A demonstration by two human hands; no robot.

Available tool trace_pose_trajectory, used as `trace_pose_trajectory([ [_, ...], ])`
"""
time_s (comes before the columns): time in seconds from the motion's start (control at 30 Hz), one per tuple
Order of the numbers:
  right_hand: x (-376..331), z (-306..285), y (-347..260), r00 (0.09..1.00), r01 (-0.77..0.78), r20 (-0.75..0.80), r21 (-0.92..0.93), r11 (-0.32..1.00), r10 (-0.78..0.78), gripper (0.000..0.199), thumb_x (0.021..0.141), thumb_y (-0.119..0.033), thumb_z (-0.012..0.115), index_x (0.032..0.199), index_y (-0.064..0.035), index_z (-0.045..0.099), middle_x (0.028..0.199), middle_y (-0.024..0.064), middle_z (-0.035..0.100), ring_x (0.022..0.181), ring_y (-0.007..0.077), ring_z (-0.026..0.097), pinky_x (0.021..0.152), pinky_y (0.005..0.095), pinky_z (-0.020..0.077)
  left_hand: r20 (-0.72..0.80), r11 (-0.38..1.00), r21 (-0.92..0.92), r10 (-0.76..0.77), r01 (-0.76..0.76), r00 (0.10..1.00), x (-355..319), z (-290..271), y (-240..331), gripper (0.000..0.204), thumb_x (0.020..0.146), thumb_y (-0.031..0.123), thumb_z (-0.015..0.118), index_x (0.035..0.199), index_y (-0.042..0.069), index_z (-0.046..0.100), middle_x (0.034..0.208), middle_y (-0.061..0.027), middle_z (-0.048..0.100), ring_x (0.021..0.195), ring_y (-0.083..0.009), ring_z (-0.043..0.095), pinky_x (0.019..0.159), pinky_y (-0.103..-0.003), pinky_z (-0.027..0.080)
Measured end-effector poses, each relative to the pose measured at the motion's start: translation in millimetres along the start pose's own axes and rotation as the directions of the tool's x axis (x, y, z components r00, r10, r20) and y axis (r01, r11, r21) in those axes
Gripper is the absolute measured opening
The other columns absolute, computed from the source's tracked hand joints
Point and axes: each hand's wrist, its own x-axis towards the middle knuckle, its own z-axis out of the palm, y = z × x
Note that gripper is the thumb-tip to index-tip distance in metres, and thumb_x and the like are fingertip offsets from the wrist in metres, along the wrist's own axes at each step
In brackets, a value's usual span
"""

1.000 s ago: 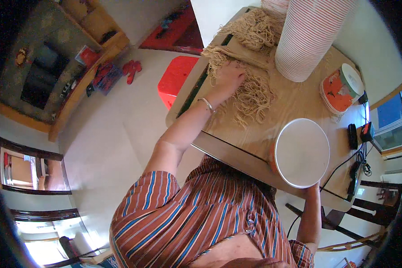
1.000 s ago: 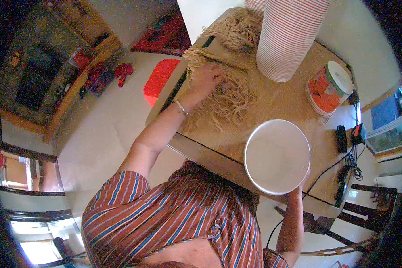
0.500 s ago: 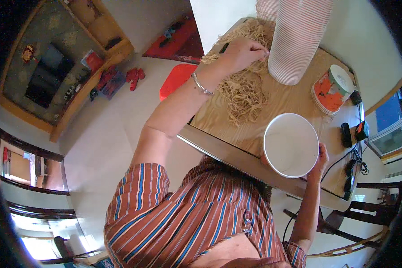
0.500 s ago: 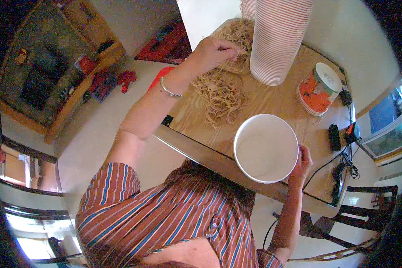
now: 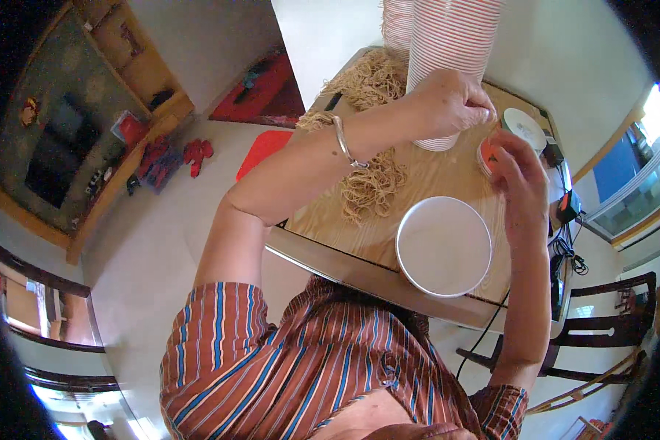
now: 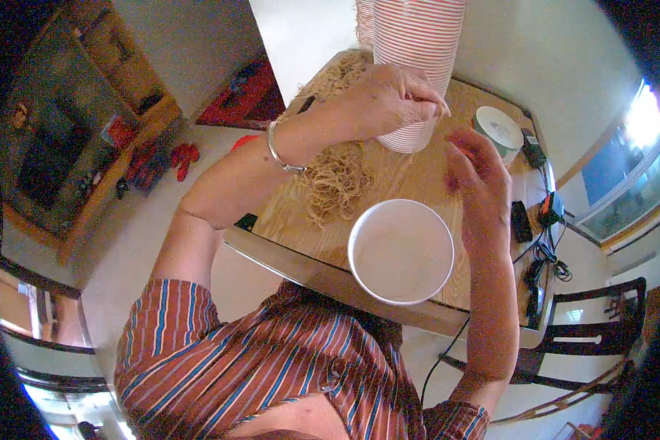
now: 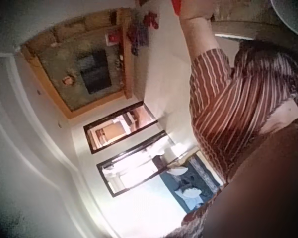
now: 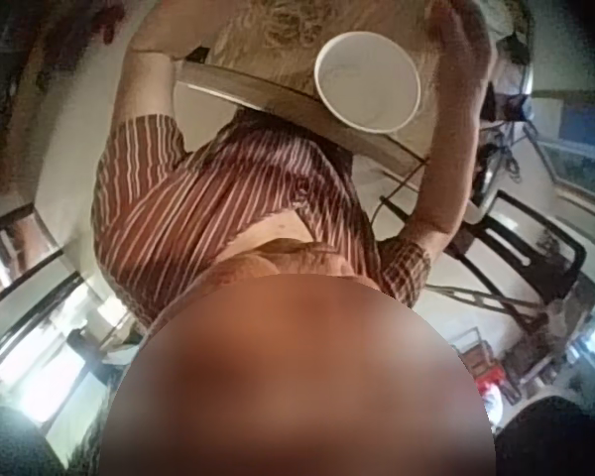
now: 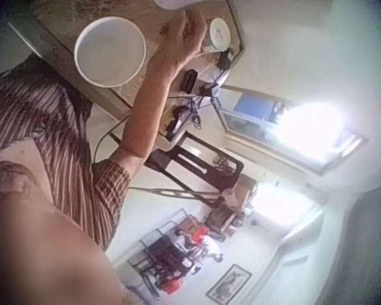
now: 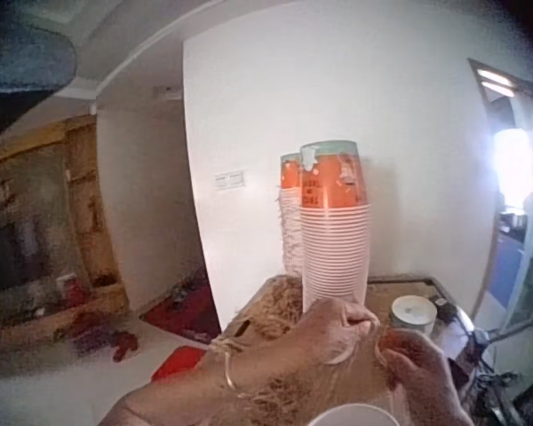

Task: Tying strings onto paper containers as part of a manufacturing or packaging process.

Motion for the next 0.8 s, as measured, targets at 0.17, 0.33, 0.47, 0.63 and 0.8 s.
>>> trace_pose_trajectory([
  [0.17, 26, 2, 18, 0.982, -0.085, 0.18, 0.172, 0.981, 0.053, 0.017, 0.092, -0.017, 0.061, 0.102, -0.0032, 0.063, 0.076, -0.0015, 0.057, 0.062, 0.0068, 0.05, 0.056, 0.0225, 0.0395, -0.058, 0.958, 0.083, 0.28, -0.274, 0.958, 14, 17, 3, 0.018, 0.079, 0.019, 0.065, 0.087, 0.005, 0.073, 0.086, -0.013, 0.065, 0.082, -0.0292, 0.063, 0.075, -0.039, 0.05],
  [0.33, 30, -6, 13, 0.994, -0.083, 0.083, 0.063, 0.995, 0.078, 0.019, 0.091, -0.02, 0.062, 0.098, -0.0041, 0.069, 0.074, -0.0015, 0.057, 0.056, 0.0061, 0.049, 0.051, 0.021, 0.0379, -0.053, 0.93, 0.2, 0.324, -0.308, 0.944, 10, 14, -7, 0.018, 0.081, 0.016, 0.065, 0.092, 0.005, 0.072, 0.083, -0.012, 0.064, 0.082, -0.0276, 0.061, 0.075, -0.038, 0.049],
  [0.47, 27, -23, 10, 0.997, -0.026, 0.07, 0.019, 0.999, 0.025, 0.019, 0.093, -0.017, 0.058, 0.1, -0.0026, 0.069, 0.081, 0.0003, 0.06, 0.057, 0.0073, 0.05, 0.052, 0.0221, 0.0415, 0.017, 0.916, 0.279, 0.296, -0.289, 0.955, 7, 17, -19, 0.019, 0.081, 0.02, 0.064, 0.093, 0.007, 0.073, 0.083, -0.0121, 0.065, 0.081, -0.0276, 0.063, 0.072, -0.039, 0.049],
  [0.63, 19, -62, 15, 1.0, 0.027, 0.0, -0.136, 0.99, -0.027, 0.02, 0.095, -0.017, 0.055, 0.097, -0.0009, 0.067, 0.073, 0.0021, 0.059, 0.056, 0.0084, 0.05, 0.05, 0.0216, 0.0405, 0.137, 0.974, 0.151, 0.151, -0.171, 0.979, -16, 11, -31, 0.02, 0.084, 0.023, 0.064, 0.093, 0.006, 0.072, 0.084, -0.0113, 0.067, 0.077, -0.0247, 0.065, 0.07, -0.036, 0.05],
  [0.8, -7, -97, 52, 0.991, -0.114, 0.042, -0.254, 0.96, 0.129, 0.018, 0.097, -0.016, 0.053, 0.096, -0.0025, 0.065, 0.067, 0.0018, 0.057, 0.054, 0.0082, 0.049, 0.049, 0.0216, 0.0393, 0.28, 0.97, -0.098, -0.188, 0.223, 0.941, -60, 17, -30, 0.021, 0.086, 0.019, 0.064, 0.096, 0.002, 0.069, 0.083, -0.0116, 0.068, 0.076, -0.0249, 0.065, 0.07, -0.035, 0.051],
])
